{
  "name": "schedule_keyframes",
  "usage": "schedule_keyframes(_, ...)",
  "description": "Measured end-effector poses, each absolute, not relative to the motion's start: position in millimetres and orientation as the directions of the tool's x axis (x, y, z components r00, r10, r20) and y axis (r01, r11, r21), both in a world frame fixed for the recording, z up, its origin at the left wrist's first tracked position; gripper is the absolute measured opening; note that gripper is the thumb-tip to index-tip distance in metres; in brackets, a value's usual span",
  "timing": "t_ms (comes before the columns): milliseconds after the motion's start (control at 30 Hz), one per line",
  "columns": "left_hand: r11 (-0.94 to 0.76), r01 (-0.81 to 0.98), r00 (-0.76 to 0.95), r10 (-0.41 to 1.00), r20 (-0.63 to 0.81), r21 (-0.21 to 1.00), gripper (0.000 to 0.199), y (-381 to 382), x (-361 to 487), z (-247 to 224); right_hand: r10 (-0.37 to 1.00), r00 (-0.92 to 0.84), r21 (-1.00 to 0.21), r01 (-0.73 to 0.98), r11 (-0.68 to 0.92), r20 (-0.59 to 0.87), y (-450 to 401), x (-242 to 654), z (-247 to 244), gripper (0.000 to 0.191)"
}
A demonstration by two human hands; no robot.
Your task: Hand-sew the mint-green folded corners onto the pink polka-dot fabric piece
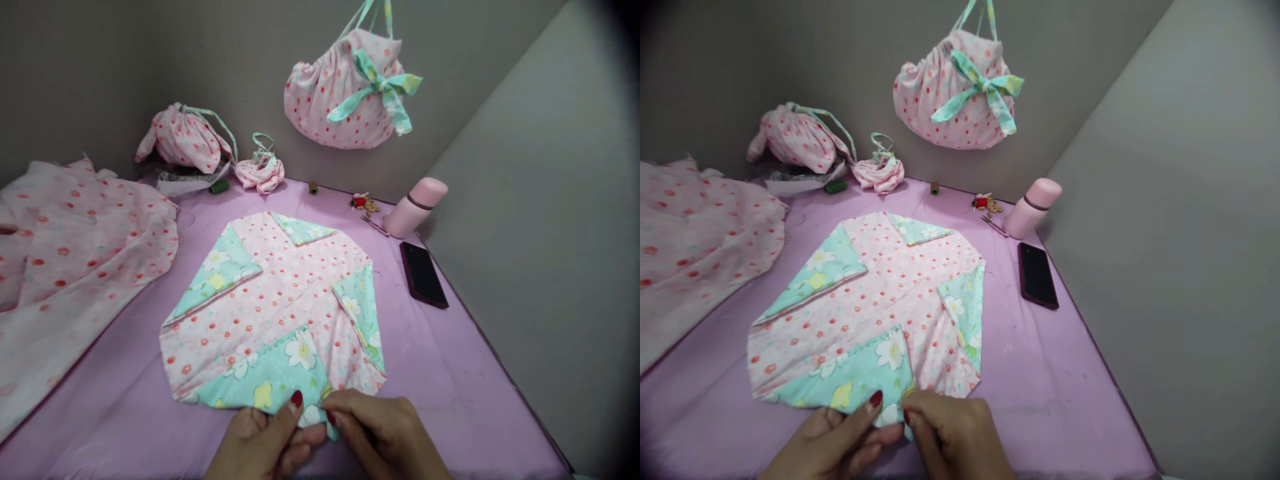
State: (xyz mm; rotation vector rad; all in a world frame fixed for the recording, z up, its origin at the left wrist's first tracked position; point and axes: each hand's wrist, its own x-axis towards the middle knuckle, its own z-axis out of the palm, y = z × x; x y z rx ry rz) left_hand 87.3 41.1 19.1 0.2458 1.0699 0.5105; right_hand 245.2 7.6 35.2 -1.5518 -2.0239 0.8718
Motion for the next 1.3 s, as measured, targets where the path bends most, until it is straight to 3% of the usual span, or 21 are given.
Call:
schedule_keyframes(233, 0.864, -0.335, 0.396, 0.490, -0.776, 0.375, 0.049, 40.8, 87.3, 18.0, 0.954, -0.291, -0.626, 0.757, 0.184, -0.071, 8.8, 246.2, 37.6, 0.028)
schedule_keyframes(633, 0.866, -0.258, 0.412, 0.500, -0.762, 0.429, 0.040, 40.4, 85.7, 13.6, 0.951, -0.306, -0.482, 0.842, 0.243, -0.055, 10.0, 239.1, 37.3, 0.029)
schedule_keyframes(833, 0.860, -0.233, 0.398, 0.511, -0.762, 0.454, 0.047, 40.4, 87.9, 11.5, 0.970, -0.239, -0.645, 0.748, 0.159, -0.038, 8.1, 241.9, 31.6, 0.020)
schedule_keyframes(1000, 0.862, -0.215, 0.382, 0.506, -0.773, 0.458, 0.044, 41.1, 88.8, 11.6, 0.975, -0.186, -0.799, 0.601, 0.014, -0.123, 10.3, 242.7, 31.2, 0.018)
schedule_keyframes(1300, 0.859, -0.203, 0.399, 0.511, -0.762, 0.470, 0.037, 42.8, 87.8, 16.1, 0.957, -0.176, -0.913, 0.378, -0.151, -0.231, 10.3, 242.9, 22.6, 0.022)
